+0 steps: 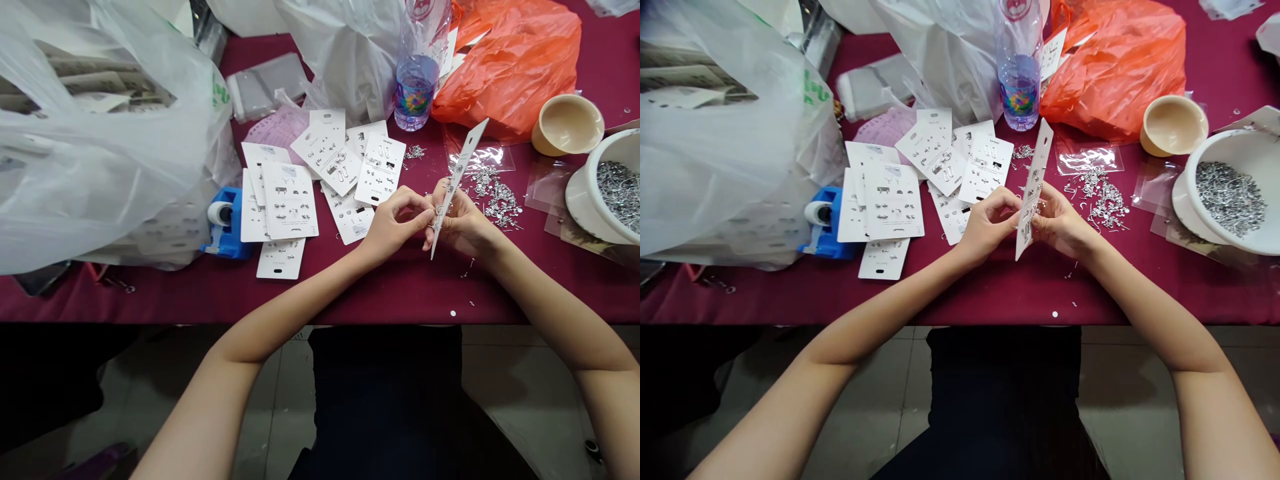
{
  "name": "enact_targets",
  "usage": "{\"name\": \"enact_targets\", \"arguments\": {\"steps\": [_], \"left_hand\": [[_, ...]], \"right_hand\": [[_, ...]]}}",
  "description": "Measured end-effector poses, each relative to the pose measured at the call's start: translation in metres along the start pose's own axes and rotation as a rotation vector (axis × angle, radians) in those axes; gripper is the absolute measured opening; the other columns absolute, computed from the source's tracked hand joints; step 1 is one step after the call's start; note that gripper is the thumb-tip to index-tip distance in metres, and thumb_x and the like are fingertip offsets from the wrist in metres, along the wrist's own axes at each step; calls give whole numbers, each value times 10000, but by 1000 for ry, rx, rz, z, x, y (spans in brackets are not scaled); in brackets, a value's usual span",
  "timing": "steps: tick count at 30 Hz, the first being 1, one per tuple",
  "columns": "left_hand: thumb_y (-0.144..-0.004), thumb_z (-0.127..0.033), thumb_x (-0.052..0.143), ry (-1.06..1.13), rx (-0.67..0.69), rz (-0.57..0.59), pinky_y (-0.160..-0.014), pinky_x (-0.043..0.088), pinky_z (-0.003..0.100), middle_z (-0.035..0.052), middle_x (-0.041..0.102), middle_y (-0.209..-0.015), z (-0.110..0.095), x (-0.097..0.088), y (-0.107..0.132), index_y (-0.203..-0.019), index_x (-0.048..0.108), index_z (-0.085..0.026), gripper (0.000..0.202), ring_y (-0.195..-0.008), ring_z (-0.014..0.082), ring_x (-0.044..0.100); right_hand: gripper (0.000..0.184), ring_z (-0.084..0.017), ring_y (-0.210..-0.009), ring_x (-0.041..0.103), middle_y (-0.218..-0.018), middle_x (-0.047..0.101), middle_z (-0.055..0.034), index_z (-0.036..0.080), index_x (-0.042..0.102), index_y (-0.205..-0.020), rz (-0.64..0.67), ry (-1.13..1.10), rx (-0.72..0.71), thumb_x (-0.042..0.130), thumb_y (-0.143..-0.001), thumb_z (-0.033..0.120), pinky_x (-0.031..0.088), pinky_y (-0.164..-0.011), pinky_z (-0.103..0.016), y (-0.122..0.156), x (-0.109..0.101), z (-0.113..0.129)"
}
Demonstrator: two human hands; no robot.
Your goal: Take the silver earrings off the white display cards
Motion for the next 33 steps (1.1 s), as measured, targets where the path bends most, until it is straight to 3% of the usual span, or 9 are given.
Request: {"name": "enact_targets", "arguments": {"steps": [9,18,29,33], "left_hand": [[-831,-493,787,3,18,-20,-781,544,213,2,583,-876,-3,-1,1,-817,699,-171,335,-830,83,633],[-812,-524,794,113,-42,31,-667,556,213,-11,627,-849,-4,3,-2,-851,652,-180,374,-693,64,644],[-826,-481,795,69,21,-40,-693,577,208,-7,625,-859,-6,0,0,-811,700,-169,326,-695,48,653],[-838,-483,782,63,51,-87,-635,543,200,-8,632,-843,-7,2,5,-806,698,-178,318,-678,48,635]], "right_hand": [[442,-114,-607,708,-739,659,86,230,463,-923,6,-15,-3,880,-777,248,644,-576,-230,0,0,-1],[450,-102,-624,686,-776,655,84,242,500,-992,-2,8,25,890,-768,256,642,-587,-236,0,1,7],[451,-111,-631,693,-781,655,84,233,513,-914,-72,9,1,920,-724,273,673,-608,-276,-1,-1,4],[437,-100,-618,684,-754,641,89,224,503,-873,-58,-1,-2,914,-737,287,676,-635,-282,-1,1,1]]}}
Point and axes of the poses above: each hand's wrist, its own y-axis away from the middle knuckle, its own x-axis out of the palm, z = x × y, the point moved 5 cm from there along -y, towards the middle knuckle
